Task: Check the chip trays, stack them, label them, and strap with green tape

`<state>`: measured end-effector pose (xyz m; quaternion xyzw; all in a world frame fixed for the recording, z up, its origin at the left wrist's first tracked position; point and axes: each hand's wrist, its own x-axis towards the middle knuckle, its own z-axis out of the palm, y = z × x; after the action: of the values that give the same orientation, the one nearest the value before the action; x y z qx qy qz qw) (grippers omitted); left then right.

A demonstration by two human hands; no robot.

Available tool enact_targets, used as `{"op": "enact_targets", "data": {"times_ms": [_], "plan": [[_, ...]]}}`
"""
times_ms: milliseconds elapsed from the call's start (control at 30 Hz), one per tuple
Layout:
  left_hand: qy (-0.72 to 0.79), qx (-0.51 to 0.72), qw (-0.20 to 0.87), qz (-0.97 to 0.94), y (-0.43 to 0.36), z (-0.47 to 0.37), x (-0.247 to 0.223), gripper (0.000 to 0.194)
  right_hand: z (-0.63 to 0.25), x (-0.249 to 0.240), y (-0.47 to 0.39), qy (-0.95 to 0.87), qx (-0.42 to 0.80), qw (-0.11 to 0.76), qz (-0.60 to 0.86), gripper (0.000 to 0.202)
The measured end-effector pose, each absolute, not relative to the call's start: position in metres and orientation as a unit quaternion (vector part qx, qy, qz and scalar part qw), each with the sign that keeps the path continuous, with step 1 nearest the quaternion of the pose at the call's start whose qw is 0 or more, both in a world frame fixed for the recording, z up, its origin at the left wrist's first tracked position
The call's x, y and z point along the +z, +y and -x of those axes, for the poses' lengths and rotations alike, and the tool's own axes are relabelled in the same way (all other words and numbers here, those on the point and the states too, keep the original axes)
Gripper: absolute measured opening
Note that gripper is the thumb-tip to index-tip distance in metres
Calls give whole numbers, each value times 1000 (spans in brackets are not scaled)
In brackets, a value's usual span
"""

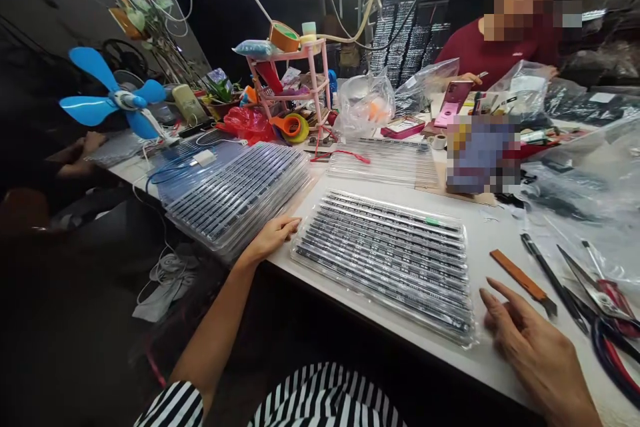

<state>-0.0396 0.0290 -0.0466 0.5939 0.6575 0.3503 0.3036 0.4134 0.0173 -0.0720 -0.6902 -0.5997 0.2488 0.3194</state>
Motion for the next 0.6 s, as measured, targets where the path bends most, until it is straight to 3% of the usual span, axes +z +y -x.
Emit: {"op": "enact_targets", "data": {"times_ms": [100,300,600], "plan": [[661,367,295,-584,32,37,-49,39,-405,-67,26,-562,280,300,718,64],[661,413,260,-570,35,17,-51,51,-376,-64,33,-616,194,357,675,63],[667,422,225,-571,24,14,-60,43,-375,-59,23,-596,218,383,671,59]]}}
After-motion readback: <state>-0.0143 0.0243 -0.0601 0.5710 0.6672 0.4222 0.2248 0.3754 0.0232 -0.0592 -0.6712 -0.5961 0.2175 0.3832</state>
